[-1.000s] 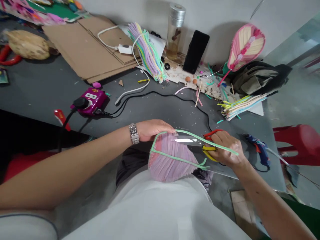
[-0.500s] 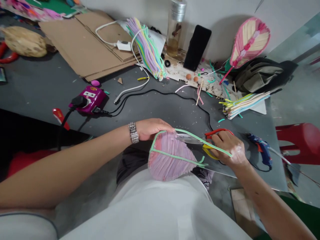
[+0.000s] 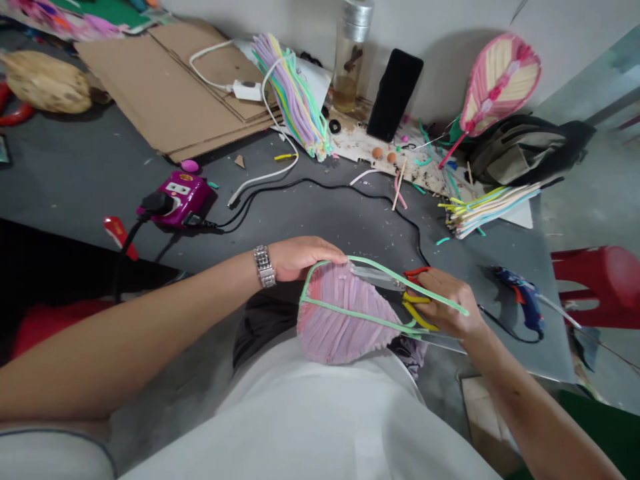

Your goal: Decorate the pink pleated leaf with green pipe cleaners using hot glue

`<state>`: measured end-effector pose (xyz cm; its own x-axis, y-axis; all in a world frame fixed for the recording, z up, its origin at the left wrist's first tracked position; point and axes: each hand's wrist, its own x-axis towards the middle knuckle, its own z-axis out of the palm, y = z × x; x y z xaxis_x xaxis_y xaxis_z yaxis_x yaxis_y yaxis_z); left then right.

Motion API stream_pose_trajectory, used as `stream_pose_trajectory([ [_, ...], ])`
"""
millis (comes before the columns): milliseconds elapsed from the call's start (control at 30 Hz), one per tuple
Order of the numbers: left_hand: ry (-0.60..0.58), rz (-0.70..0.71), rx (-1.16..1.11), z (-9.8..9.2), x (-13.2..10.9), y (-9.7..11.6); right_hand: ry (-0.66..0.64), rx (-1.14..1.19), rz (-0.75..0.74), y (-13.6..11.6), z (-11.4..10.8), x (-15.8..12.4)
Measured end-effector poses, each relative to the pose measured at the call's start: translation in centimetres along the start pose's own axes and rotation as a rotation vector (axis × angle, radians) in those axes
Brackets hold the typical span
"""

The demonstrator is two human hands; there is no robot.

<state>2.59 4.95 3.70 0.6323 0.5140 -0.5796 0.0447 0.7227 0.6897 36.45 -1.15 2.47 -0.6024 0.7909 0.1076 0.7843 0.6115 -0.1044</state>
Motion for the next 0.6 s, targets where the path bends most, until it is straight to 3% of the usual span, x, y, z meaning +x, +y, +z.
stream_pose_trajectory([
  [200, 0.017, -0.013, -0.019, 0.0, 0.2, -0.1, -0.073, 0.303, 0.05, -0.5, -0.4, 0.2],
  [433, 0.059, -0.03, 0.06, 0.1, 0.3, -0.1, 0.078, -0.172, 0.001, -1.4, -1.8, 0.8],
  [600, 0.052, -0.042, 0.048, 0.1, 0.5, -0.3, 0.081, -0.228, -0.006, -1.5, -1.5, 1.0],
])
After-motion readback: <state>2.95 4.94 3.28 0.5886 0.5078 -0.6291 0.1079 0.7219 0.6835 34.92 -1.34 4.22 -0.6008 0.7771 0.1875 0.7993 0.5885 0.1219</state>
